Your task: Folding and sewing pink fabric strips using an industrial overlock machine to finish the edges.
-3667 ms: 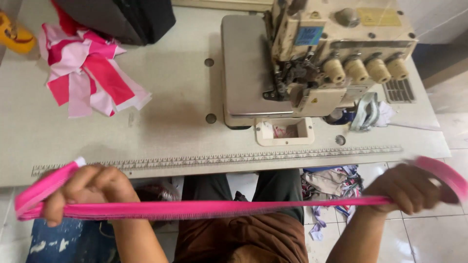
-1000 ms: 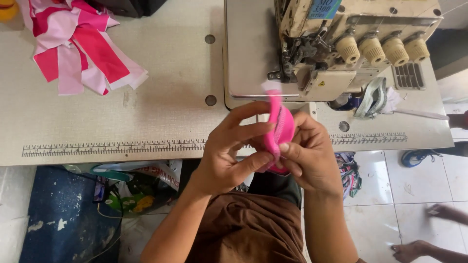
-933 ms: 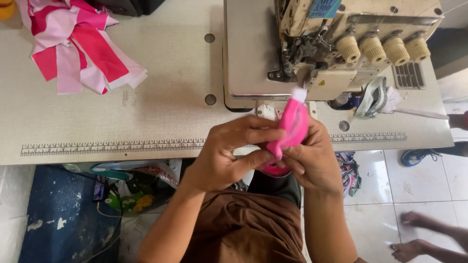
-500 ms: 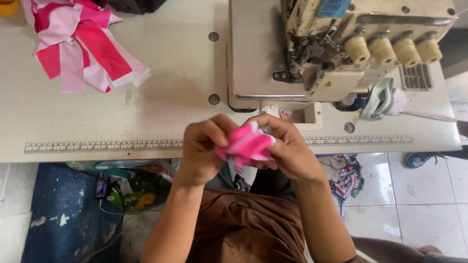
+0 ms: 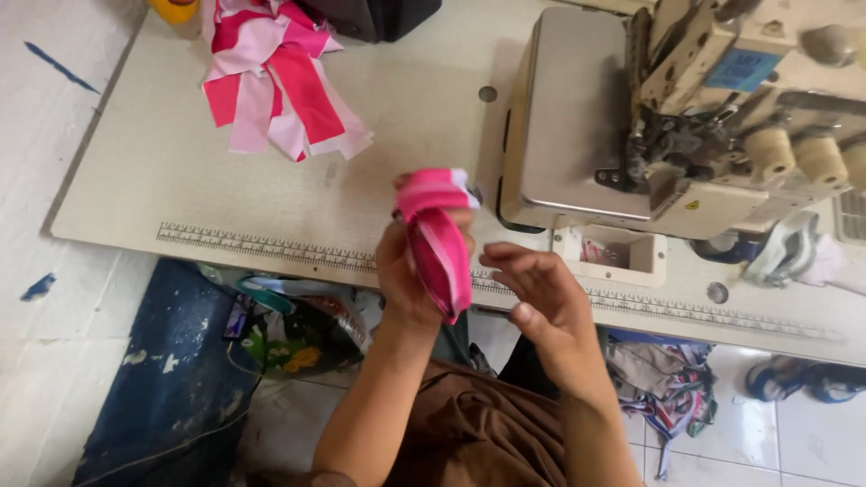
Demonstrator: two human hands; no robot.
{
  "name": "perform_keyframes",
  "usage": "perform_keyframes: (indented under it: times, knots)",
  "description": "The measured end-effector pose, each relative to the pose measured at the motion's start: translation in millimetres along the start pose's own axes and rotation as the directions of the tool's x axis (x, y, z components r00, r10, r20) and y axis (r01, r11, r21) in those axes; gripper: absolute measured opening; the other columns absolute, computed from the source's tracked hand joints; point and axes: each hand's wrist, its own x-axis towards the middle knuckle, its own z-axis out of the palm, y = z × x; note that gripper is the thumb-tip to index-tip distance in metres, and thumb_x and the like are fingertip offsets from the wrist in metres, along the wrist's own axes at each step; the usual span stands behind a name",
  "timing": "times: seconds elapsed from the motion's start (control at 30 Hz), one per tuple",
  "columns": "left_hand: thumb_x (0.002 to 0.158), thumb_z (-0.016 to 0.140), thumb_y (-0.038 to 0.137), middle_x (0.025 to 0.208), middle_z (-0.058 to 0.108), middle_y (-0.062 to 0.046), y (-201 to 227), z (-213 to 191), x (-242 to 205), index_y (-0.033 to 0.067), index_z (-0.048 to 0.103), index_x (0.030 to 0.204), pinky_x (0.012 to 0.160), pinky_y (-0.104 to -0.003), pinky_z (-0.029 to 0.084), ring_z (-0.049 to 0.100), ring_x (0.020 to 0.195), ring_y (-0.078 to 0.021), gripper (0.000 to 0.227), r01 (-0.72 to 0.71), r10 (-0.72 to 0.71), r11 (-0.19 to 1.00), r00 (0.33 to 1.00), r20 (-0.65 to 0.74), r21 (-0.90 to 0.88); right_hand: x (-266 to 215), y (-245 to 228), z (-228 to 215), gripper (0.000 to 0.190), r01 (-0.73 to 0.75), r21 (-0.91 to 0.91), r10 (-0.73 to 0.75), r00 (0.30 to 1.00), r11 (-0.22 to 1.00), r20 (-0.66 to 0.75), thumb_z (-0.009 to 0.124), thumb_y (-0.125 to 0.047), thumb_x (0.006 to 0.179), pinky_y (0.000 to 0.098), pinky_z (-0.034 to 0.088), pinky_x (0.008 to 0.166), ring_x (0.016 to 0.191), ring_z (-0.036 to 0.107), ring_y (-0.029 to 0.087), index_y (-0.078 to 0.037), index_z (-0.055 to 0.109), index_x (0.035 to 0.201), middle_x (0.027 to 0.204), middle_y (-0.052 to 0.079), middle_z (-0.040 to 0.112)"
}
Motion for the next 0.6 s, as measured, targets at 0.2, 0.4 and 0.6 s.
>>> perform_keyframes:
  times: [0.2,0.4,0.6]
  knots:
    - [0.11,0.052,0.006,0.091,0.067,-0.004,-28.0,-12.6,-14.7,0.0171,0.064,0.134,0.066,-0.026,0.054,0.059,0.069,-0.0138,0.029,0.165,-0.174,0.936,0.985,-0.003,-0.31,-10.7,5.6,9.1,0.038,-0.135,-0.082,0.125,0.986,0.988,-0.111,0.068,-0.014,0.095,0.0248,0.058,0.055,0.075,0.066,0.017,-0.004,0.044,0.121,0.115,0.016,0.06]
    - [0.104,0.063,0.004,0.111,0.071,-0.012,-34.3,-36.0,-60.9,0.0114,0.06,0.139,0.083,-0.03,0.065,0.073,0.091,-0.0218,0.035,0.204,-0.232,0.972,0.911,-0.342,-0.116,-12.9,-39.1,-7.6,0.078,0.009,-0.465,-0.045,0.997,0.885,-0.067,0.074,-0.036,0.085,0.034,0.056,0.098,0.122,0.064,0.025,-0.004,0.038,0.146,0.143,0.017,0.057]
    - [0.097,0.069,-0.001,0.112,0.068,-0.021,-30.2,-23.3,-53.5,0.0056,0.047,0.132,0.067,-0.027,0.065,0.075,0.08,-0.0239,0.042,0.418,-0.321,0.895,0.847,-0.423,0.158,2.6,-58.2,-17.0,0.013,0.122,-0.715,-0.127,0.991,0.689,0.046,0.077,-0.005,0.085,0.028,0.059,0.077,0.082,0.071,0.018,-0.003,0.069,0.095,0.091,0.008,0.074]
